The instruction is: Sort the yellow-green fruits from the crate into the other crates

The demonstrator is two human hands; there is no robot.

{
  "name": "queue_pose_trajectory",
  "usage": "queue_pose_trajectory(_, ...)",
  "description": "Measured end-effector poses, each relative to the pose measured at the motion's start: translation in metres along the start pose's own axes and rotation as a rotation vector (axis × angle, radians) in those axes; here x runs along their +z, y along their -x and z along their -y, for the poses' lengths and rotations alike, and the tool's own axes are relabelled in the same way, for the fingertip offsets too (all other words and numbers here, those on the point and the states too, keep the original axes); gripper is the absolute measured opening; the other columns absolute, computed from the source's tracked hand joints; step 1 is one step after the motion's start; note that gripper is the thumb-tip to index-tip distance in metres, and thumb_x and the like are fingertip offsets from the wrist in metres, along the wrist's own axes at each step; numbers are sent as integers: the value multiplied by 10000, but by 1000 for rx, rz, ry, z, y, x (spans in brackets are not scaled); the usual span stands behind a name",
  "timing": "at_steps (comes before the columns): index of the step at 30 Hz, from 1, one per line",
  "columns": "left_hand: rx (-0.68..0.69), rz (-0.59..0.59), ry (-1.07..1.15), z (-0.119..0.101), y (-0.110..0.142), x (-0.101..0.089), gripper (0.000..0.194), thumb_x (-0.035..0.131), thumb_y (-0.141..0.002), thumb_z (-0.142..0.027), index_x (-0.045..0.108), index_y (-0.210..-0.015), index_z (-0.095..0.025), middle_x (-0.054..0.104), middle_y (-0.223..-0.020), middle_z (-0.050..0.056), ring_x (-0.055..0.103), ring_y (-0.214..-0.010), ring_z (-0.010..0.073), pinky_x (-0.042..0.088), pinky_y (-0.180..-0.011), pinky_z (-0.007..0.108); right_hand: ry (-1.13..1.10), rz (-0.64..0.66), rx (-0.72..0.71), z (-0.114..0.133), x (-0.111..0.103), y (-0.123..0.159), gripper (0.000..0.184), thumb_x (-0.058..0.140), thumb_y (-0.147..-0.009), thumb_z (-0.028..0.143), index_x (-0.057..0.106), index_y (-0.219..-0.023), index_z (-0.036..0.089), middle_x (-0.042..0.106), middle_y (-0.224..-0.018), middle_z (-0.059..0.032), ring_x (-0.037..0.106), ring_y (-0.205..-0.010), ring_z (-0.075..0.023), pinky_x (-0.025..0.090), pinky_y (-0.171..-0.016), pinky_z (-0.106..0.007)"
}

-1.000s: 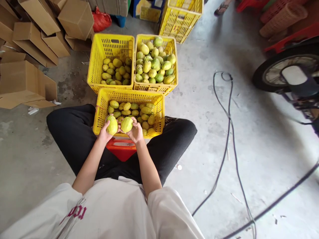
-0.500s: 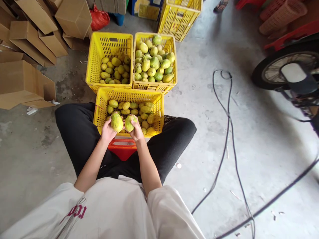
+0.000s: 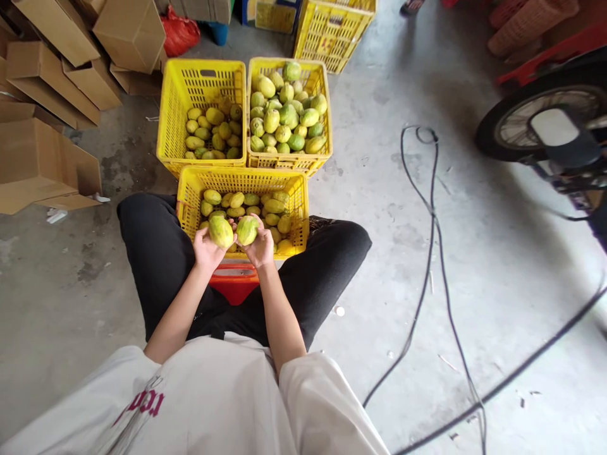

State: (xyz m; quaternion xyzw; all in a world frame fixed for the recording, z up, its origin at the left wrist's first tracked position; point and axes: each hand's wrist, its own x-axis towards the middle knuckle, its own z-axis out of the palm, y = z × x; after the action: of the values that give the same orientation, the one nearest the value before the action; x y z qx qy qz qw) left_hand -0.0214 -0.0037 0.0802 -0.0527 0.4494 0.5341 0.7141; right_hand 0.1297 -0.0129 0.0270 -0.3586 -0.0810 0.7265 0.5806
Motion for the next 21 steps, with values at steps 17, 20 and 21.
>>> queue_pose_trajectory(17, -20, -39, -115, -16, -9, -24, 266, 638, -1217, -340, 853, -1361, -282, 943, -1150, 65, 977, -1203, 279, 811, -1001, 361, 69, -25, 58, -20, 4, -1, 678, 1164, -789, 488, 713, -1283, 377, 921, -1336, -16, 892, -1436, -366, 845, -1122, -544)
queue_pose_trajectory(20, -21, -41, -168, -16, -11, -28, 230, 711, -1167, -296, 847, -1346, -247, 947, -1185, 94, 971, -1191, 296, 798, -1050, 404, 61, -38, 87, -20, 6, 0, 632, 1112, -829, 438, 640, -1245, 378, 874, -1212, 7, 892, -1403, -356, 851, -1104, -559)
queue_pose_trajectory(21, -24, -37, -183, -16, -12, -29, 222, 745, -1150, -294, 843, -1340, -235, 943, -1174, 100, 967, -1147, 294, 793, -1037, 408, 57, -43, 92, -21, 6, 0, 626, 1096, -835, 425, 622, -1240, 377, 866, -1197, 10, 892, -1399, -357, 852, -1103, -565)
